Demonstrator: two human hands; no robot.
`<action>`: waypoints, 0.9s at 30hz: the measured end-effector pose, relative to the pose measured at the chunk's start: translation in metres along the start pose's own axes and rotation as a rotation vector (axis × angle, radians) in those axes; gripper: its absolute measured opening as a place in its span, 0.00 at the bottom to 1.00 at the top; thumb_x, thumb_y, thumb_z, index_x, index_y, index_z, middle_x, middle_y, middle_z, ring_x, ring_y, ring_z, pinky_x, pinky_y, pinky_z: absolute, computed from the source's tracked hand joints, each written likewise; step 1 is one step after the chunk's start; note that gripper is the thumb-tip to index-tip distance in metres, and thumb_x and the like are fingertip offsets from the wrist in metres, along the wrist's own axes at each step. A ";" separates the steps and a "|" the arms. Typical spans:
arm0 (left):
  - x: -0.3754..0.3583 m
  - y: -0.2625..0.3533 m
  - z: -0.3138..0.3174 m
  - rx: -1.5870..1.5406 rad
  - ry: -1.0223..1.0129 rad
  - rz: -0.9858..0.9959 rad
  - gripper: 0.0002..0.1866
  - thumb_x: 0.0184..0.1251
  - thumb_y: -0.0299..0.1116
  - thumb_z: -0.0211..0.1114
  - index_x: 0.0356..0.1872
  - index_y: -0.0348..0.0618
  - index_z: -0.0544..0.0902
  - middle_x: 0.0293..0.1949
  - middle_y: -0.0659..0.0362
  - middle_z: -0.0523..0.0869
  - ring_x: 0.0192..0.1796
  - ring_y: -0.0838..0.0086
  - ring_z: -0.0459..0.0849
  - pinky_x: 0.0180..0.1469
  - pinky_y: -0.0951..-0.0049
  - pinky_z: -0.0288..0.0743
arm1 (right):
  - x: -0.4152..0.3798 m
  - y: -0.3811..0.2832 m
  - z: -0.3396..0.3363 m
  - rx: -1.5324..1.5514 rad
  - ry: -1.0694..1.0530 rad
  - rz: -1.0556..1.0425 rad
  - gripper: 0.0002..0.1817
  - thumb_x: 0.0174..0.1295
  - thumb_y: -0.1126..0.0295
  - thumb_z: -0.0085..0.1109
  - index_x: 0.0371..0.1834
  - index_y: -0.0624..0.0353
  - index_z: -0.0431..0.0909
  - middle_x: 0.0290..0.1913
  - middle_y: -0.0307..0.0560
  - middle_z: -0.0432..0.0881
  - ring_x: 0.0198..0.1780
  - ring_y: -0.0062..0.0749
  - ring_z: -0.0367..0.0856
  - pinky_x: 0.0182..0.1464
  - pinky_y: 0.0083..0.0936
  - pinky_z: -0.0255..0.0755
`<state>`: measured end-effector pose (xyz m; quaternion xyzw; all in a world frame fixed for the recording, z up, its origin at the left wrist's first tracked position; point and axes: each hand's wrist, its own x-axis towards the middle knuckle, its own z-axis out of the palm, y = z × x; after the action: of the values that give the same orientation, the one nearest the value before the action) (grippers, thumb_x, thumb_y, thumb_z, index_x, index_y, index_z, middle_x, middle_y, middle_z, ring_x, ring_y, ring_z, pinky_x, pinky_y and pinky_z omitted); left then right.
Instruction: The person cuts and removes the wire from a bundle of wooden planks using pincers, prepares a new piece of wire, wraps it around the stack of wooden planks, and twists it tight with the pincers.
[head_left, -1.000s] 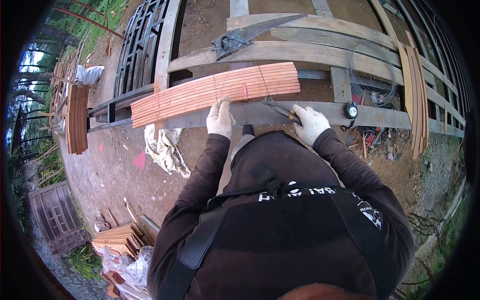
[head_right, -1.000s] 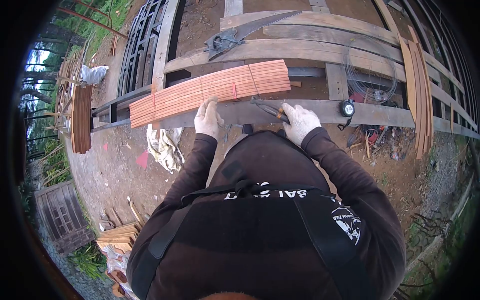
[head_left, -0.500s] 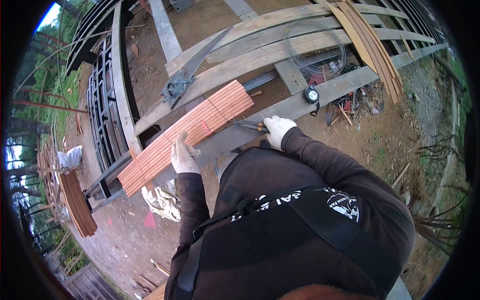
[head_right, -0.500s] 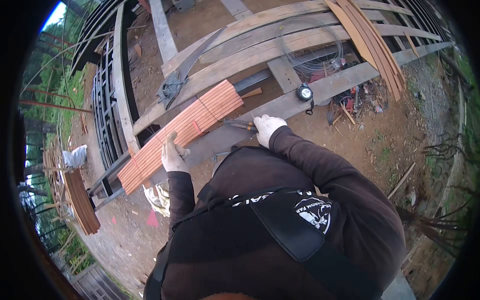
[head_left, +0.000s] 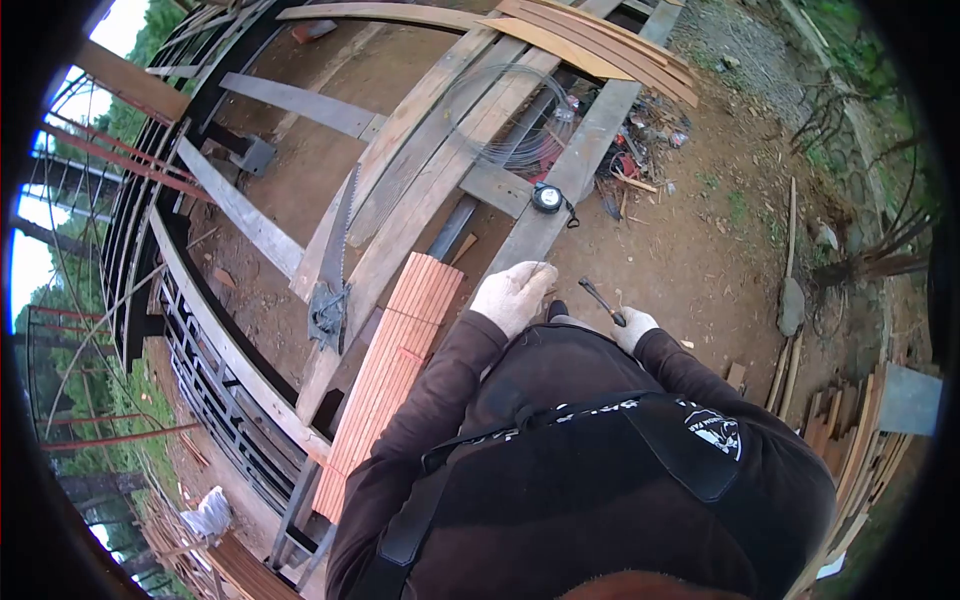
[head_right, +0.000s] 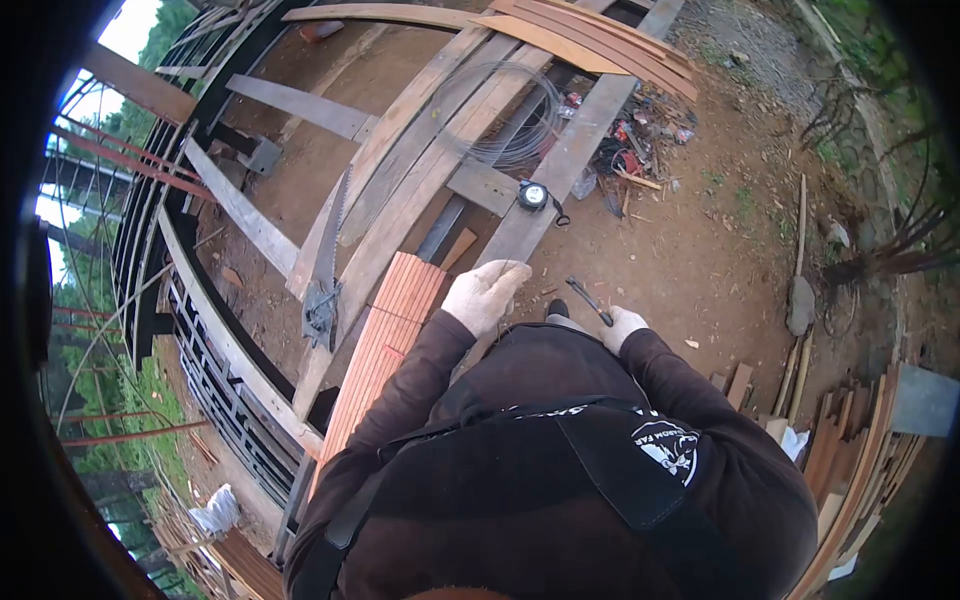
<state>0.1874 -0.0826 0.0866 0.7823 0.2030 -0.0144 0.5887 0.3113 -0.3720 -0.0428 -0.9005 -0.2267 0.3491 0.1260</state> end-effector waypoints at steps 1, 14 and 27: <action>0.015 0.016 0.006 0.081 -0.091 -0.028 0.17 0.81 0.40 0.60 0.58 0.41 0.88 0.36 0.55 0.90 0.35 0.72 0.88 0.42 0.70 0.82 | -0.008 0.015 0.007 0.057 0.003 0.155 0.16 0.64 0.60 0.63 0.49 0.59 0.84 0.45 0.66 0.89 0.52 0.59 0.89 0.54 0.46 0.80; 0.290 0.007 0.211 0.521 -0.330 -0.199 0.41 0.68 0.57 0.67 0.76 0.42 0.74 0.64 0.38 0.84 0.68 0.47 0.83 0.69 0.54 0.77 | -0.015 0.394 0.256 0.390 -0.156 0.631 0.33 0.60 0.43 0.67 0.52 0.66 0.88 0.49 0.68 0.90 0.55 0.60 0.89 0.57 0.44 0.80; 0.320 0.046 0.007 1.091 0.084 -0.189 0.45 0.48 0.53 0.79 0.69 0.43 0.77 0.63 0.44 0.85 0.68 0.53 0.82 0.71 0.53 0.73 | 0.073 0.260 -0.116 0.292 0.255 0.427 0.28 0.55 0.62 0.66 0.61 0.59 0.83 0.50 0.64 0.90 0.56 0.54 0.90 0.62 0.41 0.80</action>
<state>0.4973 -0.0032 0.0431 0.9520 0.2589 -0.1390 0.0855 0.5218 -0.5682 -0.1011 -0.9368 0.0386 0.2805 0.2056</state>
